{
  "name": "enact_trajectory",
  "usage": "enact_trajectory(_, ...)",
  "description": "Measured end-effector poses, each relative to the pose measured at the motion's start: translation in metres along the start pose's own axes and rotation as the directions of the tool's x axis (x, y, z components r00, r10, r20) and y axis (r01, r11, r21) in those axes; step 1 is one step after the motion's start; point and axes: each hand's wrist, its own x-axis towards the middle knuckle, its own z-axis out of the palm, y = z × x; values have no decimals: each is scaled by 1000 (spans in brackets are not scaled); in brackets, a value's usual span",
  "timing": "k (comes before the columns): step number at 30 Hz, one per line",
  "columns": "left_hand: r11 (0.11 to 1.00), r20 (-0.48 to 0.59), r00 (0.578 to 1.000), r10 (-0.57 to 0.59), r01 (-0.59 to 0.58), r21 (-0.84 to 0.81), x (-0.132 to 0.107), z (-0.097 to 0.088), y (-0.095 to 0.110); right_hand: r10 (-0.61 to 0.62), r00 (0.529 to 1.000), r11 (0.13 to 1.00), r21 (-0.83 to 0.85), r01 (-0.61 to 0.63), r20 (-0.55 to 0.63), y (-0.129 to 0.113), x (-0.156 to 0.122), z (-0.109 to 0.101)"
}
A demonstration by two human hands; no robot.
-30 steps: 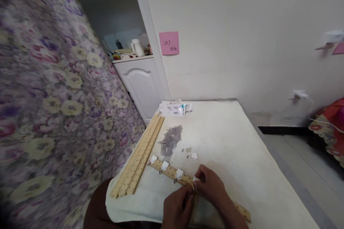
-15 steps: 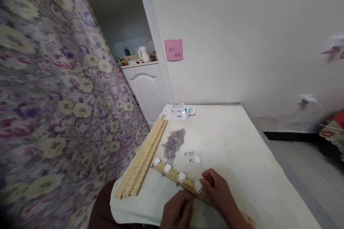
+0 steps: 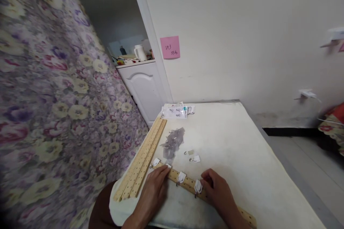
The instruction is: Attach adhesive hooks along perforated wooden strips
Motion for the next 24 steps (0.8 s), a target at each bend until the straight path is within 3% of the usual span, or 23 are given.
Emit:
enact_trajectory(17, 998, -45, 999, 23, -20, 52, -7, 13, -4, 5, 1000, 1000, -26, -5, -9, -2, 0, 2)
enact_trajectory(24, 999, -59, 997, 45, -44, 18, -8, 1, -6, -27, 999, 997, 69, 29, -32, 0, 8, -10)
